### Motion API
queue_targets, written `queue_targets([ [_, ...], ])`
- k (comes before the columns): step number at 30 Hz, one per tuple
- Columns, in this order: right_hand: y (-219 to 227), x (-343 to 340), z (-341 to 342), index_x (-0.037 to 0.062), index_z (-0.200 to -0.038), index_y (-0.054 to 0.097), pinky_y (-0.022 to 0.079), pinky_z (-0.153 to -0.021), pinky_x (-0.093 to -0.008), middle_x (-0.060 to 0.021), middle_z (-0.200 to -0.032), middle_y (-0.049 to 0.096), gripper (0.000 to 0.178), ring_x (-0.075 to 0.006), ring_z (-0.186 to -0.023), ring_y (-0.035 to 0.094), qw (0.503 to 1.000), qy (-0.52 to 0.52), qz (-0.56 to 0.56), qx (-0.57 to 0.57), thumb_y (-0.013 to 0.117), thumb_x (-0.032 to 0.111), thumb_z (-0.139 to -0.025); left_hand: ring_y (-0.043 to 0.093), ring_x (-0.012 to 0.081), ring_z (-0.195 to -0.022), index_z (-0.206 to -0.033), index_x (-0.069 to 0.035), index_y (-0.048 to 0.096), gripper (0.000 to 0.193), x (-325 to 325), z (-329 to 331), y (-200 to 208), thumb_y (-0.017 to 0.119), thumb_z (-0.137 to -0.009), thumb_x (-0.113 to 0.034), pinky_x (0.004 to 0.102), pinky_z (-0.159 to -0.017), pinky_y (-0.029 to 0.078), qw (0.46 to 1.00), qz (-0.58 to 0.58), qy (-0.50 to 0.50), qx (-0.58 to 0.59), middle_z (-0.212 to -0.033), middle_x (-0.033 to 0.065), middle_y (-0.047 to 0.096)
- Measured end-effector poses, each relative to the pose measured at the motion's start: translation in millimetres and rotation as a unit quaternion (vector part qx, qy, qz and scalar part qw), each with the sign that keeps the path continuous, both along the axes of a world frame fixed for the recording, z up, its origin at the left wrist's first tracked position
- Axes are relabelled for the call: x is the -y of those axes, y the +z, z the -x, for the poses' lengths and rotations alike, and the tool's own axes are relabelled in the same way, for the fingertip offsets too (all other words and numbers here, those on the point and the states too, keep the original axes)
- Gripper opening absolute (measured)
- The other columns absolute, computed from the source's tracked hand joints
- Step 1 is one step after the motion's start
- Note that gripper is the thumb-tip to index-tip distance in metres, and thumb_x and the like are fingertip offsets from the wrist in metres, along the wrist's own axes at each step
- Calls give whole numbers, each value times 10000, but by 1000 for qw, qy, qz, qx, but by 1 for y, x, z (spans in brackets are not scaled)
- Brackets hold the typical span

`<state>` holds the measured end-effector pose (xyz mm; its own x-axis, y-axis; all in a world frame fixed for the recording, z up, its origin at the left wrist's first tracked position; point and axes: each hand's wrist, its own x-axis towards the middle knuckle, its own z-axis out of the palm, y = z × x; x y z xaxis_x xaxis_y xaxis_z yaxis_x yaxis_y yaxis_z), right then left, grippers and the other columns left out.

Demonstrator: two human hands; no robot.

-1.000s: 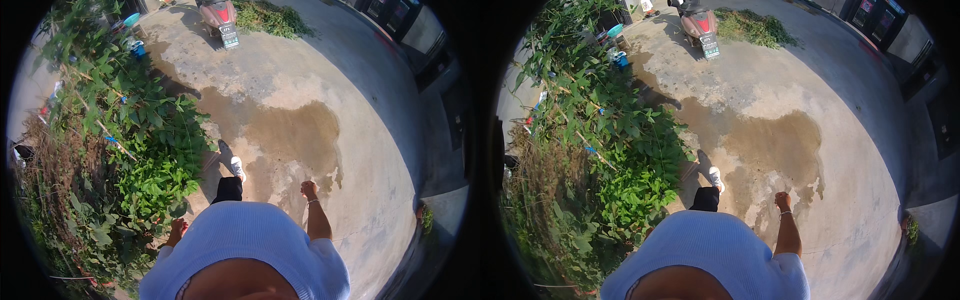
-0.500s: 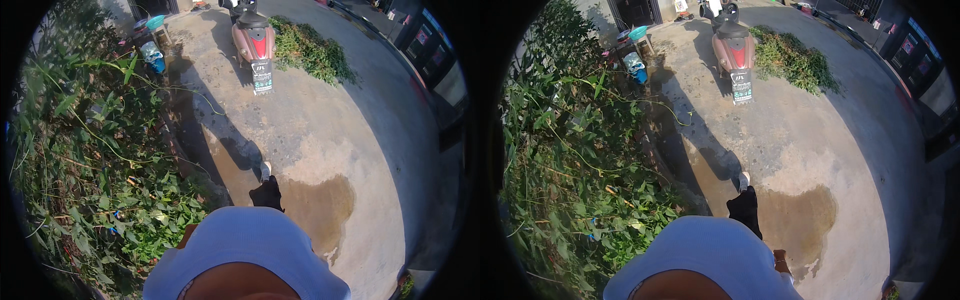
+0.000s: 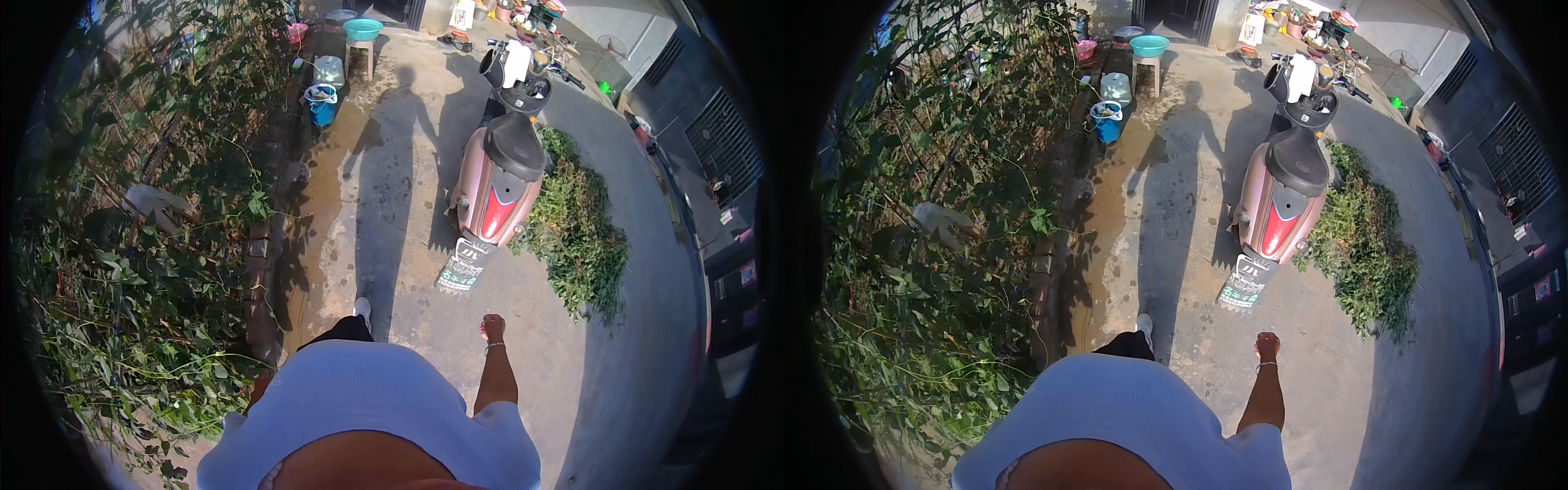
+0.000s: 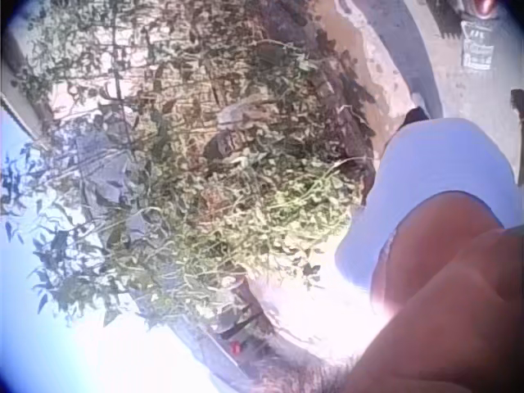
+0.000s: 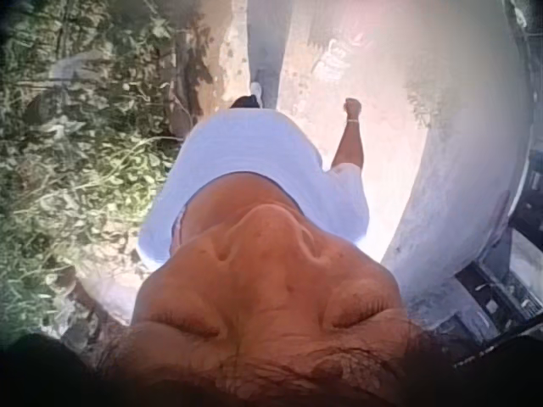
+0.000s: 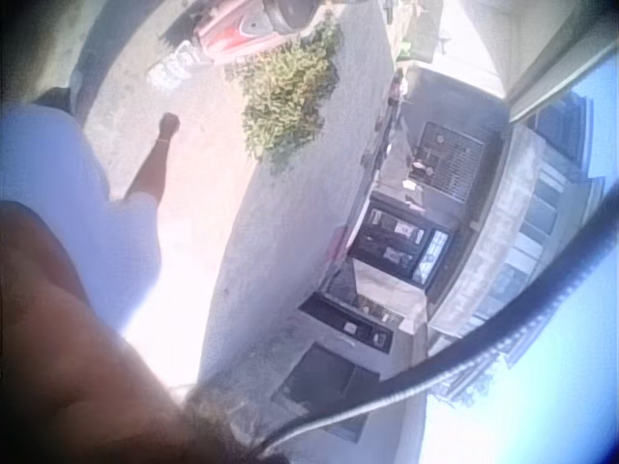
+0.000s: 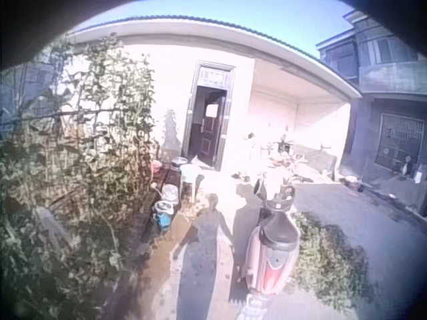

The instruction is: The person hangs a black garment on a blue hanger and places it on a drying rack. They then walk to a washing station, retrieve a patterned cloth from a plastic bag, and wash it by hand in a metal basin filled with soapy water. The person scrubs and rinses the cloth before transferring it to a pink basin.

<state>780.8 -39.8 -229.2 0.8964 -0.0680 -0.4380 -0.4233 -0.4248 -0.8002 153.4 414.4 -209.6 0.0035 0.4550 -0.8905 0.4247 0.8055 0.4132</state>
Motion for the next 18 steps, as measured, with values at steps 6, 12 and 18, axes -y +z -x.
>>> queue_targets([
  [6,62,-202,-205,46,-930,588,439,-381,-261,-71,-689,596,123,-139,-500,561,994,72,-80,7,585,143,-855,493,148,-419,-760,-73,504,146,-90,-228,-31,549,-851,-179,280,-330,388,998,13,55,27,-575,55,500],
  [12,14,-236,-263,49,-881,632,463,-443,-303,-57,-673,609,140,-165,-510,575,955,154,15,-254,593,176,-837,559,166,-465,-862,-56,563,131,-266,-568,-51,573,-844,-186,291,-348,436,991,-90,-48,82,-634,68,557],
  [18,-23,-312,-412,48,-918,619,438,-423,-289,-60,-674,593,130,-159,-507,561,941,76,68,-324,583,151,-848,619,143,-600,-856,-78,583,126,-433,-861,-31,592,-830,-200,274,-473,499,948,-174,-210,162,-733,47,613],
])
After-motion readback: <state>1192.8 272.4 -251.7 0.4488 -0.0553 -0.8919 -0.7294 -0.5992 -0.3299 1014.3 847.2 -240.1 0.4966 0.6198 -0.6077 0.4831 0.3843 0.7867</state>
